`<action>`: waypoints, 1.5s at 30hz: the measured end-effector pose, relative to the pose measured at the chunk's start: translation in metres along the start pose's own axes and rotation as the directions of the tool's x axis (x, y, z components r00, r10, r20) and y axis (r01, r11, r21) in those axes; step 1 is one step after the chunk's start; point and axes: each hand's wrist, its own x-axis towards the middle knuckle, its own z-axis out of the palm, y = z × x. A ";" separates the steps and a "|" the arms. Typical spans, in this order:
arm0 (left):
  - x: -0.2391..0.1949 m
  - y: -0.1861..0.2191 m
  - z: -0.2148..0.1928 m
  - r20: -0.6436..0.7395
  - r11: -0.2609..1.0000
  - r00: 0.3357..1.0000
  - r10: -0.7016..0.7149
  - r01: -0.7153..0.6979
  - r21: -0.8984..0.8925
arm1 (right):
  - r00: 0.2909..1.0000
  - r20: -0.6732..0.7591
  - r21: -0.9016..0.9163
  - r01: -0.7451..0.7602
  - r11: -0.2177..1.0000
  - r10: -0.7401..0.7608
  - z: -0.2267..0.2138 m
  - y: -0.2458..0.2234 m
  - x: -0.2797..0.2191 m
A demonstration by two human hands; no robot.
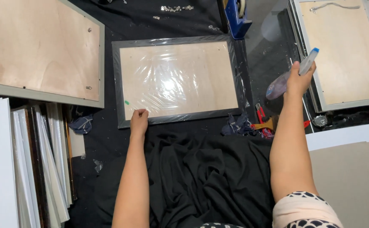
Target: Securing the backing of a picture frame using a point driver and then cleaning the glass surface with spray and a cloth.
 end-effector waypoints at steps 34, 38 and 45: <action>-0.007 -0.041 -0.003 -0.197 0.974 0.975 0.102 -0.138 -0.178 | 0.580 0.793 -0.519 0.482 0.706 0.187 0.051 0.015 -0.160; -0.020 -0.045 -0.015 -0.241 0.962 0.965 0.108 -0.162 -0.219 | 0.643 0.761 -0.454 0.438 0.776 0.083 0.057 -0.001 -0.160; -0.055 -0.048 -0.038 -0.349 0.822 0.935 0.061 -0.245 -0.514 | 0.735 0.676 -0.281 0.308 0.909 -0.041 0.032 -0.075 -0.187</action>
